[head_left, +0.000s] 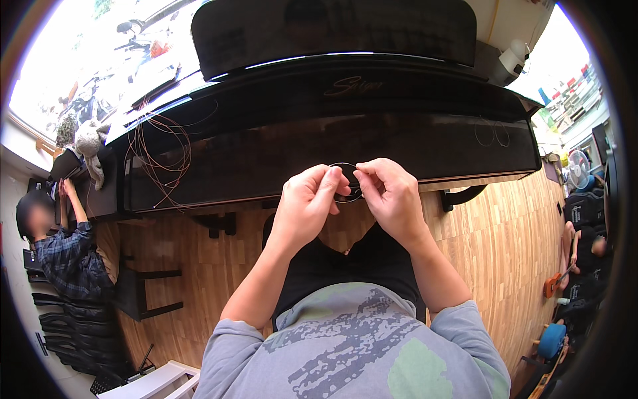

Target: The person repeatedly bends and twists a thin metal wire by hand, forming loops and small hooks. They place a finished loop on the piano surface and continue shaping additional wire pieces.

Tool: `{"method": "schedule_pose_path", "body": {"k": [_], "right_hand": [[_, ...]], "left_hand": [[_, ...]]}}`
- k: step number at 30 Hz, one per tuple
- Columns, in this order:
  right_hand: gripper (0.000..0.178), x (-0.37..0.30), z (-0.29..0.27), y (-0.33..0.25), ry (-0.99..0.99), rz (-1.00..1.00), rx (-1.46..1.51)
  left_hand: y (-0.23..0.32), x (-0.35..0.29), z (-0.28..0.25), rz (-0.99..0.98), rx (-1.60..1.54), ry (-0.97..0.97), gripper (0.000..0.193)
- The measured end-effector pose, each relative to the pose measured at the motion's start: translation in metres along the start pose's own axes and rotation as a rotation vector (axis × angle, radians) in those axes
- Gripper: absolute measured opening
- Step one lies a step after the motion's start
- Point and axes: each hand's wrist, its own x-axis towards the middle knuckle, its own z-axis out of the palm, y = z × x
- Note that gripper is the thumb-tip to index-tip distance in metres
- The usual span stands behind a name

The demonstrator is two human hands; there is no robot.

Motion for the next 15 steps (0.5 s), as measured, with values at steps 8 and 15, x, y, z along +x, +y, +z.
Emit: {"method": "schedule_pose_path", "body": {"k": [8,15], "right_hand": [[0.006,-0.001,-0.002,-0.003,-0.082,0.306,0.303],[0.008,0.001,-0.004,0.001,-0.077,0.377,0.414]], "left_hand": [[-0.007,-0.004,0.004,-0.045,-0.324,-0.051,0.028],[0.005,-0.011,0.005,-0.011,-0.329,-0.071,0.021]]}}
